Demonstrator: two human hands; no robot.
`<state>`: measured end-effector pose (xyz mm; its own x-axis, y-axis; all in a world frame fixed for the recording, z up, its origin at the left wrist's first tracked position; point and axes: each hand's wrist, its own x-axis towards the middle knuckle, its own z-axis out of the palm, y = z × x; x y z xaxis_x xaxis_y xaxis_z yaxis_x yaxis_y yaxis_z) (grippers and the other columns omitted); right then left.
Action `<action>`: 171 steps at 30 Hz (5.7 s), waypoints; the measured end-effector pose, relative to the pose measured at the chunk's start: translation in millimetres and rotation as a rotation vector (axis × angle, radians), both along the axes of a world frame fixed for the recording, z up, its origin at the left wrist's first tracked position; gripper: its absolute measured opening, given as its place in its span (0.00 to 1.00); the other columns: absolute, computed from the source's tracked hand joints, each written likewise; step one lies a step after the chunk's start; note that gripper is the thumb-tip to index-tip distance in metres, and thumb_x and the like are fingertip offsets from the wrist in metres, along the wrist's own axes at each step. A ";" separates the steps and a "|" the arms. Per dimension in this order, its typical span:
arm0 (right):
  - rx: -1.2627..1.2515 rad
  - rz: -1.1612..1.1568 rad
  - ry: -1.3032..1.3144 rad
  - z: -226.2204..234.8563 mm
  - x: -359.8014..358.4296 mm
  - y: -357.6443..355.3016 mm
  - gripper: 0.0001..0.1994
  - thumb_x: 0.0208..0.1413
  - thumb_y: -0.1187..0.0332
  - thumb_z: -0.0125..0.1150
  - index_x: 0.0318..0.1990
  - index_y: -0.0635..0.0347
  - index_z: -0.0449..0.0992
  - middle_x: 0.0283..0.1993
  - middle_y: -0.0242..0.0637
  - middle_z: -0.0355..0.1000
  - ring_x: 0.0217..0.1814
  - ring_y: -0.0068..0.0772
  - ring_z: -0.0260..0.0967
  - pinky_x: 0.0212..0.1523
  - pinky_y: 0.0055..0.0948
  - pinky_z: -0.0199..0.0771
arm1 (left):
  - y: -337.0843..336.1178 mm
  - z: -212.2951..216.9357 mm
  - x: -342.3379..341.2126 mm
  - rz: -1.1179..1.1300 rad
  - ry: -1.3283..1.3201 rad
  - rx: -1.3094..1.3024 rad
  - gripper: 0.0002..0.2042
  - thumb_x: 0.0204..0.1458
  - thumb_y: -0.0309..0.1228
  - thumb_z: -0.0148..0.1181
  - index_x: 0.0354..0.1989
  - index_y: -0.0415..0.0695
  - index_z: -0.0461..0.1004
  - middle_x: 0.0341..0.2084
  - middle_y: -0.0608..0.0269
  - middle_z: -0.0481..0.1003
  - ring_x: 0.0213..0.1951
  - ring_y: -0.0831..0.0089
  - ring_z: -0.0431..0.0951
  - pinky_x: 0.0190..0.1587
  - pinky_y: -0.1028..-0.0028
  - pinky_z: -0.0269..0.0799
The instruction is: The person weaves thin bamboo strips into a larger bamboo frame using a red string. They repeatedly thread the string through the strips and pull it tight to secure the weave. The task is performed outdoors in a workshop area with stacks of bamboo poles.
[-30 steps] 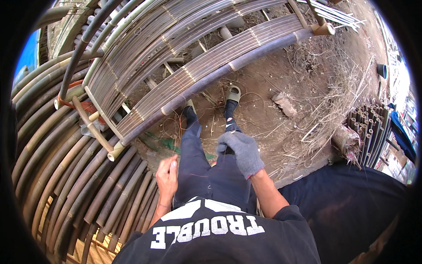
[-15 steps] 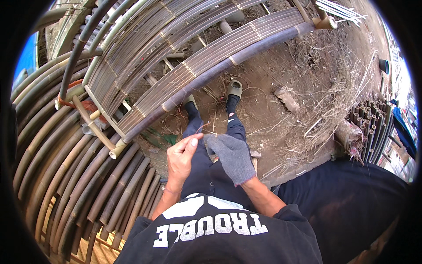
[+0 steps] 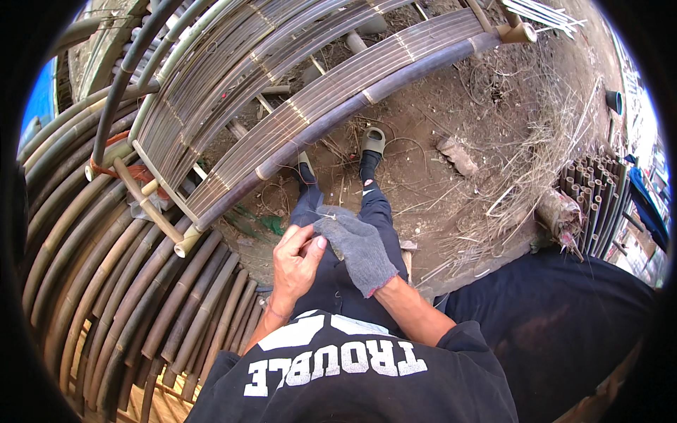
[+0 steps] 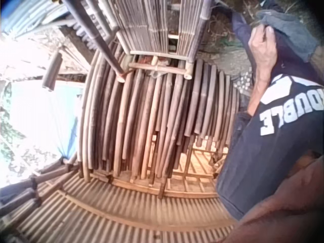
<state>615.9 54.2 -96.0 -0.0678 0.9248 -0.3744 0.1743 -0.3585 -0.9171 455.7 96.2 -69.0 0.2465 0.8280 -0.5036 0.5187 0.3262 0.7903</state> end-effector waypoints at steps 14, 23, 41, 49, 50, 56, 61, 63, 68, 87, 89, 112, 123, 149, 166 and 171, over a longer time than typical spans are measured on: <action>-0.410 -0.231 0.345 -35.7 -45.7 -1.8 0.12 0.61 0.70 0.59 0.50 0.58 0.81 0.61 0.40 0.70 0.54 0.27 0.73 0.52 0.25 0.74 | -13.0 -33.8 -43.4 0.467 -0.494 -0.916 0.14 0.62 0.38 0.60 0.36 0.38 0.80 0.24 0.70 0.74 0.23 0.84 0.70 0.25 0.82 0.66; -0.249 -0.129 -0.696 -251.9 -53.4 47.7 0.14 0.53 0.65 0.61 0.47 0.53 0.80 0.40 0.46 0.76 0.44 0.49 0.76 0.47 0.42 0.76 | -231.5 -88.2 -355.0 0.233 0.441 -0.591 0.09 0.53 0.28 0.57 0.33 0.38 0.83 0.28 0.59 0.82 0.30 0.67 0.80 0.37 0.71 0.75; -0.315 0.497 -0.679 -382.8 -89.8 174.1 0.20 0.52 0.48 0.59 0.33 0.57 0.84 0.36 0.51 0.78 0.40 0.56 0.76 0.43 0.48 0.75 | 110.0 -398.6 -121.6 0.605 -0.428 -0.652 0.14 0.61 0.36 0.59 0.50 0.42 0.80 0.43 0.67 0.80 0.44 0.78 0.77 0.45 0.77 0.71; -0.248 0.455 -0.688 -383.9 -89.3 164.2 0.19 0.55 0.50 0.59 0.35 0.59 0.81 0.38 0.50 0.76 0.43 0.56 0.74 0.45 0.48 0.73 | 115.4 -430.5 -101.1 0.376 -0.253 -0.441 0.12 0.60 0.37 0.59 0.40 0.42 0.84 0.33 0.69 0.81 0.35 0.82 0.75 0.42 0.78 0.70; -0.256 0.448 -0.673 -382.9 -87.1 164.2 0.19 0.56 0.50 0.59 0.35 0.59 0.80 0.38 0.50 0.76 0.43 0.55 0.74 0.45 0.48 0.73 | 112.6 -427.5 -98.6 0.380 -0.279 -0.424 0.13 0.61 0.37 0.59 0.41 0.41 0.84 0.34 0.68 0.82 0.37 0.82 0.76 0.42 0.78 0.70; -0.261 0.414 -0.594 -385.1 -82.3 166.9 0.21 0.55 0.49 0.60 0.35 0.61 0.79 0.37 0.51 0.76 0.42 0.56 0.74 0.42 0.48 0.73 | 108.3 -429.9 -99.0 0.382 -0.280 -0.414 0.13 0.62 0.36 0.57 0.43 0.40 0.83 0.37 0.66 0.82 0.40 0.81 0.77 0.44 0.79 0.70; -0.306 0.426 -0.578 -383.4 -79.7 166.7 0.22 0.55 0.48 0.61 0.34 0.62 0.79 0.37 0.52 0.76 0.40 0.56 0.75 0.41 0.46 0.73 | 105.3 -425.7 -101.0 0.444 -0.359 -0.479 0.13 0.62 0.36 0.57 0.46 0.42 0.83 0.41 0.66 0.82 0.44 0.80 0.78 0.46 0.78 0.71; -0.287 0.411 -0.567 -386.4 -79.8 164.0 0.22 0.54 0.48 0.62 0.34 0.63 0.79 0.37 0.52 0.76 0.40 0.56 0.75 0.40 0.46 0.73 | 108.4 -421.5 -99.6 0.396 -0.351 -0.470 0.14 0.62 0.37 0.57 0.46 0.42 0.82 0.42 0.66 0.82 0.45 0.79 0.78 0.47 0.77 0.71; -0.288 0.412 -0.546 -386.3 -81.1 163.2 0.22 0.55 0.48 0.62 0.36 0.63 0.80 0.37 0.53 0.76 0.40 0.56 0.75 0.41 0.46 0.73 | 108.9 -420.8 -97.5 0.377 -0.276 -0.462 0.14 0.62 0.38 0.57 0.47 0.43 0.82 0.42 0.67 0.82 0.45 0.79 0.79 0.48 0.77 0.71; -0.367 0.373 -0.469 -382.5 -73.3 167.9 0.20 0.56 0.51 0.61 0.39 0.63 0.80 0.36 0.50 0.77 0.39 0.46 0.77 0.42 0.39 0.74 | 97.2 -415.9 -104.5 0.584 -0.444 -0.531 0.14 0.63 0.36 0.57 0.47 0.39 0.81 0.43 0.64 0.82 0.45 0.76 0.80 0.50 0.77 0.72; -0.335 0.366 -0.470 -384.5 -73.6 164.9 0.20 0.57 0.51 0.61 0.39 0.64 0.80 0.36 0.50 0.77 0.39 0.47 0.76 0.42 0.40 0.74 | 99.1 -415.3 -101.8 0.593 -0.462 -0.538 0.15 0.63 0.36 0.57 0.48 0.39 0.81 0.43 0.64 0.82 0.45 0.76 0.80 0.50 0.76 0.73; -0.700 -0.001 0.751 -273.4 -51.0 165.4 0.11 0.60 0.69 0.54 0.34 0.67 0.79 0.26 0.33 0.70 0.22 0.22 0.66 0.25 0.22 0.69 | 100.7 -413.0 -126.9 0.296 -0.101 -0.337 0.13 0.61 0.33 0.58 0.40 0.35 0.83 0.33 0.60 0.83 0.37 0.75 0.81 0.43 0.75 0.76; -0.700 0.496 0.399 -161.3 -44.1 138.1 0.28 0.65 0.75 0.46 0.73 0.51 0.59 0.49 0.37 0.79 0.31 0.17 0.76 0.34 0.22 0.80 | 127.3 -248.0 -113.5 -0.233 0.031 0.071 0.06 0.54 0.30 0.61 0.34 0.41 0.82 0.30 0.56 0.80 0.33 0.57 0.81 0.35 0.65 0.76; -0.066 0.260 -0.530 -73.6 -37.1 90.3 0.03 0.57 0.66 0.61 0.37 0.52 0.76 0.29 0.42 0.75 0.31 0.50 0.76 0.29 0.46 0.74 | 82.3 -114.7 -66.7 0.229 -0.273 -0.373 0.08 0.57 0.28 0.62 0.41 0.37 0.82 0.27 0.65 0.74 0.32 0.81 0.72 0.32 0.78 0.67; 0.040 0.224 0.127 -128.9 -58.2 133.5 0.18 0.54 0.71 0.63 0.54 0.57 0.77 0.48 0.42 0.76 0.44 0.37 0.78 0.47 0.33 0.77 | 103.9 -105.5 -78.1 0.192 -0.114 0.122 0.05 0.57 0.25 0.62 0.37 0.36 0.80 0.33 0.61 0.76 0.33 0.76 0.76 0.36 0.77 0.72; -0.036 0.289 0.151 -119.1 -56.3 145.1 0.12 0.55 0.65 0.64 0.45 0.59 0.79 0.40 0.42 0.76 0.43 0.41 0.77 0.44 0.34 0.76 | 92.1 -130.4 -92.7 0.305 -0.104 0.039 0.06 0.58 0.25 0.62 0.39 0.35 0.79 0.34 0.65 0.76 0.33 0.82 0.74 0.35 0.80 0.70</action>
